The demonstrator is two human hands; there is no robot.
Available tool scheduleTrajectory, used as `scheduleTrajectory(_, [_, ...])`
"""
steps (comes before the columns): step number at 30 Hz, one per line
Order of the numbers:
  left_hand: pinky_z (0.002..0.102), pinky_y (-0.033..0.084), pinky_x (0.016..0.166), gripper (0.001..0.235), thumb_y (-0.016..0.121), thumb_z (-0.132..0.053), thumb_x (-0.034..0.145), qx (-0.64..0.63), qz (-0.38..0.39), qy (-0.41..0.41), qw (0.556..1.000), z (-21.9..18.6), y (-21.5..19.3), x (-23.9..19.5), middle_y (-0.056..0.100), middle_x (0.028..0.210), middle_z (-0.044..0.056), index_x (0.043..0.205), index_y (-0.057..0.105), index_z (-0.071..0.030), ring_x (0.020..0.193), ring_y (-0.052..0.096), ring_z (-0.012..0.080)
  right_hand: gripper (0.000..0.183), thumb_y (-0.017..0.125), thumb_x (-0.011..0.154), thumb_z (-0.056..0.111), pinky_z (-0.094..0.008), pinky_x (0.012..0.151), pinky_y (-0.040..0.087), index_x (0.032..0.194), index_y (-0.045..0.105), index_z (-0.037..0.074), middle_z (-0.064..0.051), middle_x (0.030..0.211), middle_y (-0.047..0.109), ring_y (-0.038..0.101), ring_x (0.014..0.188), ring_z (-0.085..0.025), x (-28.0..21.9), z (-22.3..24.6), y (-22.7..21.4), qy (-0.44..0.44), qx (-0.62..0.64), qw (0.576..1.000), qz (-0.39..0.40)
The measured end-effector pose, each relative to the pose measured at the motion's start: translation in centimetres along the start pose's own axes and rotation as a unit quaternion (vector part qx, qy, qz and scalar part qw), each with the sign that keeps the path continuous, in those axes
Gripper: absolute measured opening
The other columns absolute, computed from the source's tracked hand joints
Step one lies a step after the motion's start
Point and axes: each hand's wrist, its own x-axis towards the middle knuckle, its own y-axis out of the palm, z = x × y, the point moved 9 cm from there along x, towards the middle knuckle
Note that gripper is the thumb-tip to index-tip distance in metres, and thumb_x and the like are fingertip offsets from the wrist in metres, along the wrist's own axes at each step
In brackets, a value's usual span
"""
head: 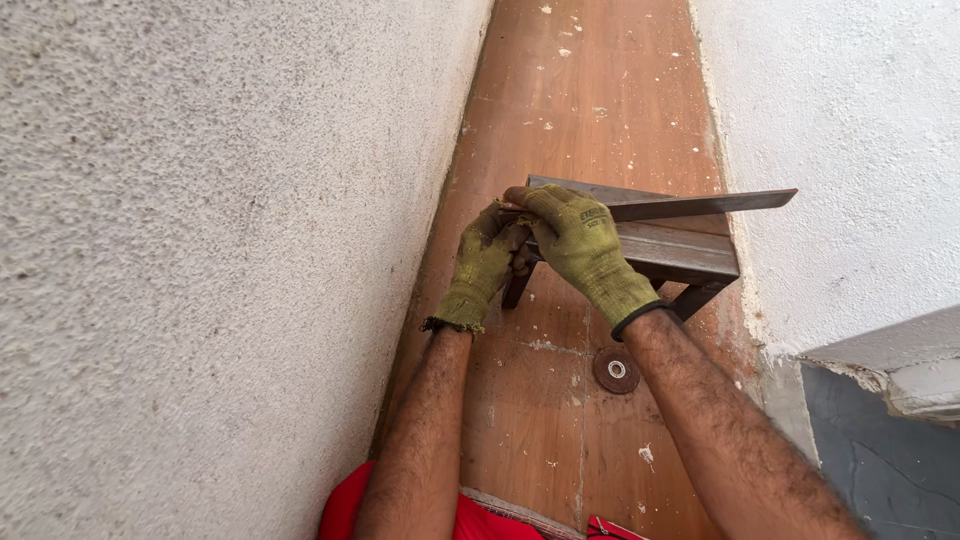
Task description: The person sits on the floor and uses a metal file to sharpen a long metal bar. They hold the bar with one hand and rub the file along its length with the other, repeating the motion continuously.
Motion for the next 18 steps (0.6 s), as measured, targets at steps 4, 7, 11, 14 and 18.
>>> scheduleTrajectory(4, [0.022, 0.054, 0.059, 0.017, 0.06, -0.008, 0.099, 0.043, -0.018, 0.037, 0.998, -0.6, -0.4, 0.0, 0.07, 0.089, 0.001, 0.114, 0.067, -0.004, 0.07, 0.061, 0.0034, 0.033, 0.067, 0.093, 0.014, -0.045, 0.108, 0.046, 0.125, 0.07, 0.02, -0.001, 0.123, 0.071, 0.065, 0.118, -0.024, -0.5, 0.1, 0.4, -0.035, -0.075, 0.997, -0.008])
scheduleTrajectory(7, [0.024, 0.048, 0.051, 0.01, 0.063, -0.009, 0.101, -0.004, -0.013, 0.021, 1.0, 0.4, -0.5, -0.5, 0.068, 0.083, 0.003, 0.109, 0.066, -0.002, 0.06, 0.056, 0.0073, 0.033, 0.068, 0.094, 0.013, -0.045, 0.115, 0.042, 0.125, 0.07, 0.023, 0.001, 0.123, 0.071, 0.064, 0.119, -0.023, -1.1, -0.3, 0.3, -0.007, -0.103, 0.994, -0.026])
scheduleTrajectory(11, [0.024, 0.05, 0.052, 0.014, 0.062, -0.006, 0.097, 0.016, -0.02, 0.05, 0.998, 0.2, -0.4, -0.6, 0.071, 0.087, 0.004, 0.109, 0.068, -0.003, 0.062, 0.059, 0.0071, 0.034, 0.067, 0.094, 0.013, -0.043, 0.115, 0.041, 0.126, 0.07, 0.024, 0.002, 0.125, 0.07, 0.061, 0.124, -0.023, -1.5, -0.2, 1.0, 0.016, -0.084, 0.996, -0.002])
scheduleTrajectory(14, [0.024, 0.054, 0.055, 0.015, 0.064, -0.008, 0.097, 0.06, -0.046, 0.022, 0.997, -0.5, -0.7, -0.5, 0.071, 0.087, 0.004, 0.111, 0.067, -0.004, 0.066, 0.062, 0.0066, 0.036, 0.068, 0.091, 0.013, -0.049, 0.119, 0.033, 0.125, 0.071, 0.025, 0.001, 0.122, 0.071, 0.06, 0.122, -0.022, -1.5, -0.7, 0.1, 0.063, -0.104, 0.991, -0.06])
scheduleTrajectory(18, [0.03, 0.053, 0.053, 0.023, 0.069, -0.014, 0.094, 0.114, -0.063, -0.085, 0.988, -2.3, -0.1, -1.2, 0.069, 0.082, 0.007, 0.115, 0.067, -0.005, 0.064, 0.063, 0.0133, 0.032, 0.066, 0.095, 0.021, -0.048, 0.119, 0.033, 0.126, 0.07, 0.026, -0.001, 0.123, 0.07, 0.059, 0.122, -0.023, -2.3, -3.0, -0.9, 0.083, -0.132, 0.988, -0.01])
